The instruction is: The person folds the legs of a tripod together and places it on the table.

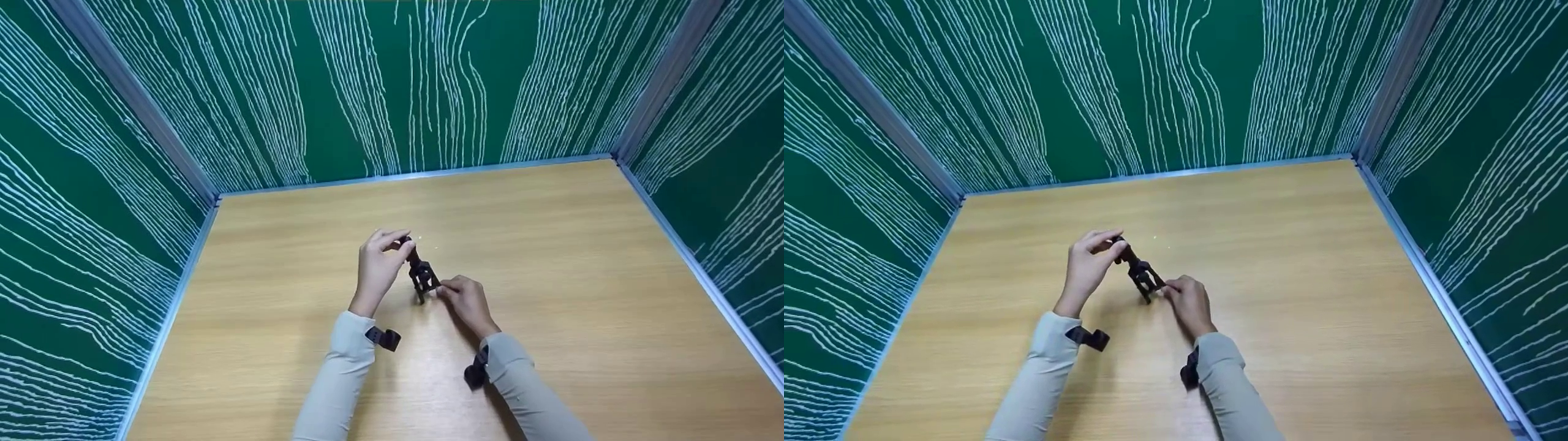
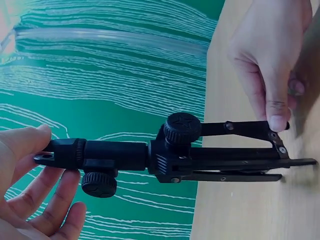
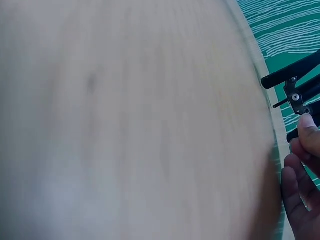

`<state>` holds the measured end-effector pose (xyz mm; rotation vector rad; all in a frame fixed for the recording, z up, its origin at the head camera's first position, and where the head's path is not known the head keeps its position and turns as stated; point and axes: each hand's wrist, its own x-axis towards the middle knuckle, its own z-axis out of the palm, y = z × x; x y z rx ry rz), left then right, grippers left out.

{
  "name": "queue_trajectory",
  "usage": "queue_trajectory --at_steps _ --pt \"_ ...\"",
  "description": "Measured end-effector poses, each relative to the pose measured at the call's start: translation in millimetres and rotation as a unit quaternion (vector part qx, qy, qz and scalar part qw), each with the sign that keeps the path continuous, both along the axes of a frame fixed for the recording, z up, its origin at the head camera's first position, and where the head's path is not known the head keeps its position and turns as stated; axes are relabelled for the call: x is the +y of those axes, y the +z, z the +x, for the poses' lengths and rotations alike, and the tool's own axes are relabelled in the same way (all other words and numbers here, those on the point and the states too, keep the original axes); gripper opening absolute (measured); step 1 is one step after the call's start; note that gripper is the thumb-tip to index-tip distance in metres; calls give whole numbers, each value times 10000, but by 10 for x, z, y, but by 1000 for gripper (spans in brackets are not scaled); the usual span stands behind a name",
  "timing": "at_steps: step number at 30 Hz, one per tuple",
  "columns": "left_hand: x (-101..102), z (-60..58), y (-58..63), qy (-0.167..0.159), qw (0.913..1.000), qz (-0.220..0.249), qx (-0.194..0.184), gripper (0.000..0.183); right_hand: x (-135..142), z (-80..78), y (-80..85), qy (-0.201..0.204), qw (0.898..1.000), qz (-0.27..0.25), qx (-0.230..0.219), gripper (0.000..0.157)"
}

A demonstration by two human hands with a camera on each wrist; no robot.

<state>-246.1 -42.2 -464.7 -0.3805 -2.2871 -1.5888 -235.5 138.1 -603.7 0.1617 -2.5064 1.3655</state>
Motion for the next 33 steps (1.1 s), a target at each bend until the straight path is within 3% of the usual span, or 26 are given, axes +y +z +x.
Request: queue_trajectory --at_steps 9,14,21,28,33 --pt "-61 -11 -151 175 9954 920 -176 24 144 -25 80 -68 9998 142 81 11" --pt "-86 -47 -263 314 9928 1116 -304 25 243 -43 106 -129 9996 89 217 10" --pt "-119 117 -156 626 9877 1291 -627 24 374 -75 148 -388 9987 160 299 10" --pt "-163 68 -351 713 9814 1667 -636 24 438 -111 163 -495 9974 269 446 8" --pt "-203 48 -467 719 9765 1840 -866 24 460 -131 176 -486 9970 401 449 6"
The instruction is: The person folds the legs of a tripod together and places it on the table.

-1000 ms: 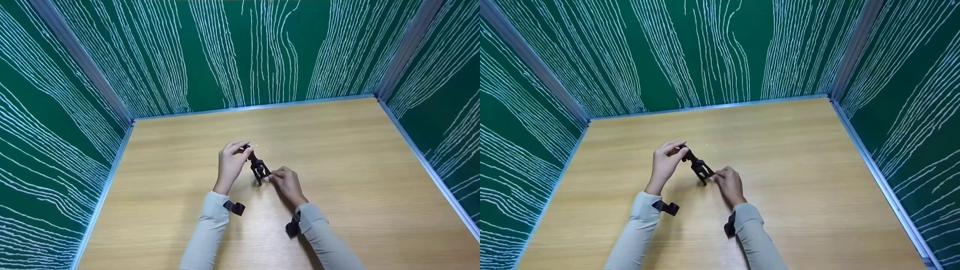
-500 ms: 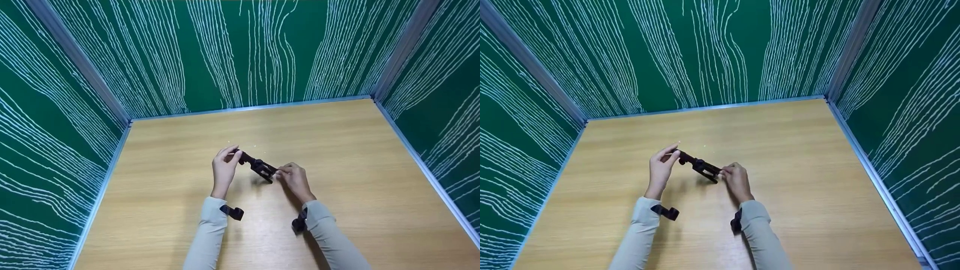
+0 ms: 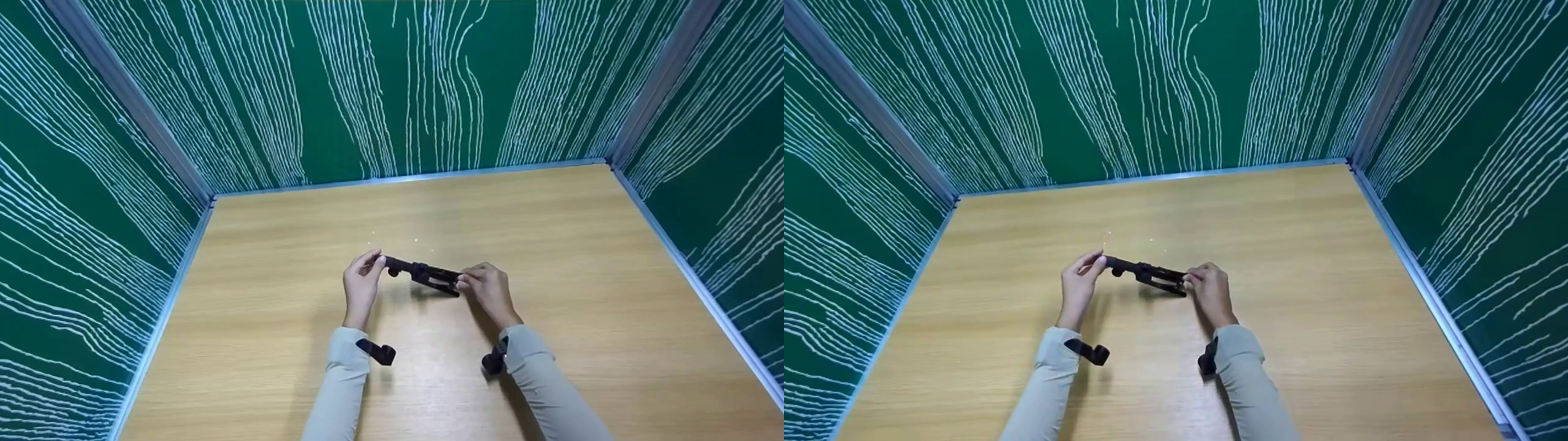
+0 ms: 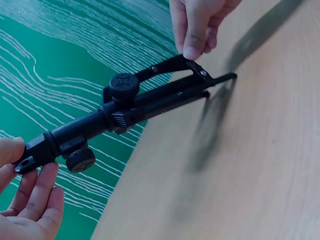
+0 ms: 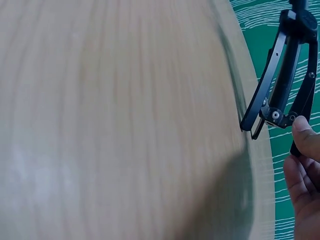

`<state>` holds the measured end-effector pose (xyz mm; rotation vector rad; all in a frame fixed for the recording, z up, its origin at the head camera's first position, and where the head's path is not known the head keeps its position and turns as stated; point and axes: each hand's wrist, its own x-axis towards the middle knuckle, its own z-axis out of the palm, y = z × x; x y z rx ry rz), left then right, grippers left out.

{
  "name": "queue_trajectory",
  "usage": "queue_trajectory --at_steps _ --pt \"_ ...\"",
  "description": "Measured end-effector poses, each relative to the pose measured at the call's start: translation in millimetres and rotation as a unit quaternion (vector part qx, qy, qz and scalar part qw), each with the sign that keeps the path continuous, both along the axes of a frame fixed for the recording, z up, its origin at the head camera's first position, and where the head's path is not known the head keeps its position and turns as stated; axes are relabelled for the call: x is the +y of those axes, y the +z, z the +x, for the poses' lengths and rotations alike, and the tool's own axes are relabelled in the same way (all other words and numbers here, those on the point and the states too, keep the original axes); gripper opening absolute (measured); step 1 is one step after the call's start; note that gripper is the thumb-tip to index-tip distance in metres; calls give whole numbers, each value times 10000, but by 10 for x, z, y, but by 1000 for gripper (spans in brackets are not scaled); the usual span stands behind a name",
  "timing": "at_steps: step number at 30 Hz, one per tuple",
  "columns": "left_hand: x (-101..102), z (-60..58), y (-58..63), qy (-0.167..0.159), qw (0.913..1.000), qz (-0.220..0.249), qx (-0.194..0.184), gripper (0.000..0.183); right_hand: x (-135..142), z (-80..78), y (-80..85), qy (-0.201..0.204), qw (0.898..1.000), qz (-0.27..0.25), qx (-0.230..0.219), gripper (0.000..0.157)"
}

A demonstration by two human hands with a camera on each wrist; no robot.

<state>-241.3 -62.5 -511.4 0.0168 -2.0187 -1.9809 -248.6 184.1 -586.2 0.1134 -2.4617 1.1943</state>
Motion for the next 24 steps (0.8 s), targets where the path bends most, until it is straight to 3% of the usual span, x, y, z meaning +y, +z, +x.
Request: queue_trajectory --at_steps 3,10,19,24 --pt "-29 -37 -88 59 9998 41 -196 25 2 -9 13 45 10000 26 -73 7" --pt "-91 -211 -473 206 9981 85 -579 27 10 -36 32 78 9994 -156 -304 10" --pt "-149 -226 -673 596 9924 -481 -958 27 14 -70 18 74 9999 -36 -153 10" --pt "-189 -229 -753 660 9886 -678 -1167 24 3 -94 17 94 9999 -51 -74 11"
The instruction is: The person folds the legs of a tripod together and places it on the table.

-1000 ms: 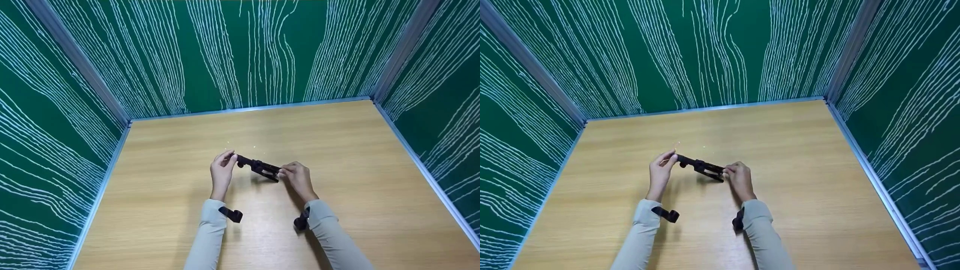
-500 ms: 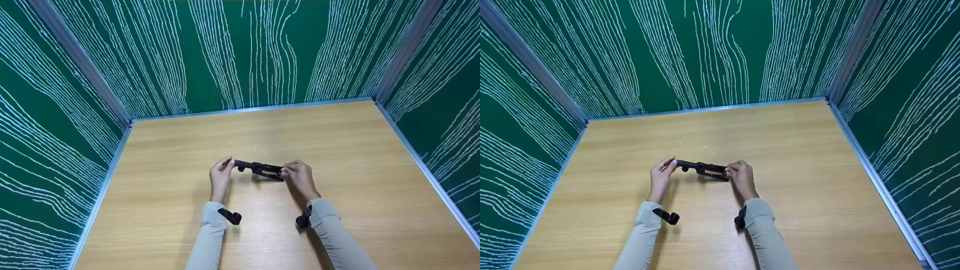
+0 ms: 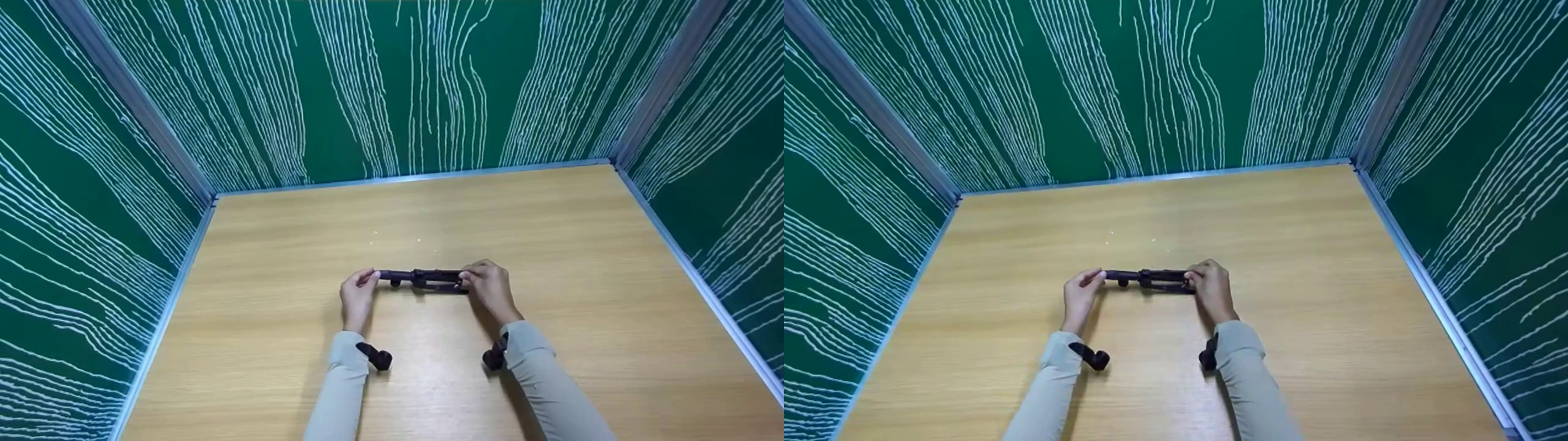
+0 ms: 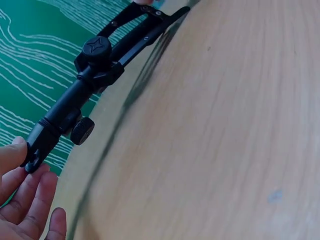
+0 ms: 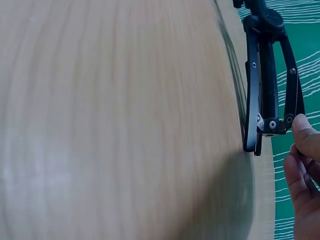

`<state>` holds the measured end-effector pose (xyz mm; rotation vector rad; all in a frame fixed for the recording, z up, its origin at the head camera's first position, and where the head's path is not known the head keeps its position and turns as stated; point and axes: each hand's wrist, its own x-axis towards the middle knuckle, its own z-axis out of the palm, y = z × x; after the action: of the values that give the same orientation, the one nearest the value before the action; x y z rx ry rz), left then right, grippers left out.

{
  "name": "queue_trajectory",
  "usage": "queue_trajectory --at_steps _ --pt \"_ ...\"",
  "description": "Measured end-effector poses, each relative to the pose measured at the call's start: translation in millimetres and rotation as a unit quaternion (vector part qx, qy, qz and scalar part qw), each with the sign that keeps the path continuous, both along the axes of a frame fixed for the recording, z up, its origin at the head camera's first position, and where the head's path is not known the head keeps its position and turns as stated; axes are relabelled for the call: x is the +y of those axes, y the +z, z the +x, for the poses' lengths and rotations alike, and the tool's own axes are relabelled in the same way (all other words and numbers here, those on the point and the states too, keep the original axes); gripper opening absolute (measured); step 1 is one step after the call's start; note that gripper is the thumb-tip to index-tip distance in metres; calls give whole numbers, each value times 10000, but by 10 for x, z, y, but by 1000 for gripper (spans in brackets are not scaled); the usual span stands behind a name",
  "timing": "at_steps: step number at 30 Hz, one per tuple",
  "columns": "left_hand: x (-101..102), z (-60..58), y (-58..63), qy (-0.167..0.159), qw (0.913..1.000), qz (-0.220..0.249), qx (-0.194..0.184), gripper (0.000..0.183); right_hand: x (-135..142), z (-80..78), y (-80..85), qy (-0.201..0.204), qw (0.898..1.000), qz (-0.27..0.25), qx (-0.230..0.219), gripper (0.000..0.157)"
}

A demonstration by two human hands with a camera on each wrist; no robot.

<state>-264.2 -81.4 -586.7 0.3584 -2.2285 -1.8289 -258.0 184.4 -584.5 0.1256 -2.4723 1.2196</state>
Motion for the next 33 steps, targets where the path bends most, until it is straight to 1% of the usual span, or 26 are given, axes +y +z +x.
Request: queue_trajectory --at_steps 6,11,16,22,28,33 --pt "-16 31 -57 -28 9996 -196 -203 23 -21 19 -1 21 9999 165 16 13" --pt "-27 31 -86 -150 9994 -67 -313 22 -40 44 -20 23 9995 290 121 10" --pt "-42 28 -113 -152 9992 65 -370 24 -53 49 -38 11 9993 312 185 9" --pt "-46 44 -111 -273 9984 305 -391 25 -56 57 -33 -51 9998 153 105 9" --pt "-38 43 -107 -379 9987 210 -257 25 -43 80 -16 -80 9999 -116 -34 11" --pt "-31 32 -108 -435 9986 125 -279 25 -30 85 -16 -146 9994 -263 -155 13"
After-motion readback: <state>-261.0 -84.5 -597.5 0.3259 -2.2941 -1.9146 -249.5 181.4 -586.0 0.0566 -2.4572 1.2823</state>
